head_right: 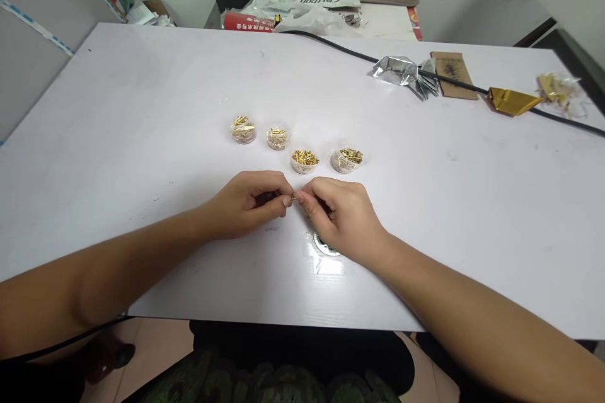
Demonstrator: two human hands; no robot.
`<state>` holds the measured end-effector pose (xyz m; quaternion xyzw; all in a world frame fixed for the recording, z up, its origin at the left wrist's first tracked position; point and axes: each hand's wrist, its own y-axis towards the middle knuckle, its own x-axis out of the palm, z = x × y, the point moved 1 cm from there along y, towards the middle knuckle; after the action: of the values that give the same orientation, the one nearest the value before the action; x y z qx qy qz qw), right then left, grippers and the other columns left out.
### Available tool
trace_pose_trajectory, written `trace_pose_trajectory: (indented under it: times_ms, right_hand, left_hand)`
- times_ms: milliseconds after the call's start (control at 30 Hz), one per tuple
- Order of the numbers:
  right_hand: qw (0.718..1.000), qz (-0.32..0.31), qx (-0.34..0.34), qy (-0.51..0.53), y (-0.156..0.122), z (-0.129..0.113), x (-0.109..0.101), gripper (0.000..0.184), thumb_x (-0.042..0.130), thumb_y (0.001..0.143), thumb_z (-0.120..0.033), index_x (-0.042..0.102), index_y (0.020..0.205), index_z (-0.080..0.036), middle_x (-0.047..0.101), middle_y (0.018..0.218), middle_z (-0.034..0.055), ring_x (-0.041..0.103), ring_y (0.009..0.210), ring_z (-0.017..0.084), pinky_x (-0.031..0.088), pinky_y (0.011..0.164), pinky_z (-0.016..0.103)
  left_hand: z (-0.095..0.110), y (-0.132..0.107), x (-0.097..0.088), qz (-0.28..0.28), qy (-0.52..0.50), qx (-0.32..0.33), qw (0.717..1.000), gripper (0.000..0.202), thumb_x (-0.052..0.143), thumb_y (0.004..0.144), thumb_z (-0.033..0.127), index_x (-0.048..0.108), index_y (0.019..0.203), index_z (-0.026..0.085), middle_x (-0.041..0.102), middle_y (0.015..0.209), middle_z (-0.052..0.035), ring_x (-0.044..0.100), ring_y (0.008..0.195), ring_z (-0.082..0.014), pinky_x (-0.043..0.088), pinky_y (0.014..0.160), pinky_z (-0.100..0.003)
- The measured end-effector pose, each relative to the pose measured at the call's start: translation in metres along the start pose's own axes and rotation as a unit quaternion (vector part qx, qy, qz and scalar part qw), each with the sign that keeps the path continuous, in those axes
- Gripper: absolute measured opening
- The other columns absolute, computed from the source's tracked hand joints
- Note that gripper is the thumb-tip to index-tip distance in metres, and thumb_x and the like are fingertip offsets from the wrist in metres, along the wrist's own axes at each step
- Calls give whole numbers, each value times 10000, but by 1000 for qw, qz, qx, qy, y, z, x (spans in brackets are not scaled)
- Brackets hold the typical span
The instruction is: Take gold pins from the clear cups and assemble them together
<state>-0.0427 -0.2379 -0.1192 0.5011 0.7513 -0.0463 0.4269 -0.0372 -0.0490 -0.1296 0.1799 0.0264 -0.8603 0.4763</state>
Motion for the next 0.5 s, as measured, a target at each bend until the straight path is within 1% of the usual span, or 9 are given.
trace_pose_trajectory:
  times_ms: [133,267,333,400,500]
  right_hand:
    - [998,0,50,26,-1,0,2,289,539,941,-254,530,669,-155,444,499,-25,347,442,68,292,419,211]
    - [992,-9,108,68,-1,0,5,322,534,942,-327,538,675,-146,444,516,-16,354,458,75,286,420,212]
    - [986,-13,136,95,-1,1,5,343,537,937,-371,547,683,-141,448,525,-10,364,463,79,286,419,212]
    - [981,-15,154,120,0,1,6,367,538,933,-408,547,684,-138,440,525,-10,363,461,78,281,414,209]
    - [977,-12,162,139,0,0,7,387,541,928,-437,545,685,-136,421,516,-14,352,458,75,269,411,204]
  left_hand:
    - [0,0,1,2,-15,-15,1000,119,520,848,176,570,751,128,505,655,15,399,566,-64,337,521,-194]
    - [-1,-1,2,-2,-41,-35,999,129,516,864,205,587,798,120,559,678,-3,457,587,-78,369,534,-199]
    - [-1,-1,2,-7,-58,-39,998,140,507,871,211,578,795,117,561,667,-5,466,582,-80,376,533,-200]
    - [-2,-1,2,-9,-67,-40,997,144,502,874,209,570,787,117,560,657,-3,453,569,-75,371,525,-195]
    - [-2,-1,1,-5,-59,-39,997,142,504,875,207,575,791,118,569,663,-2,436,557,-66,362,517,-186]
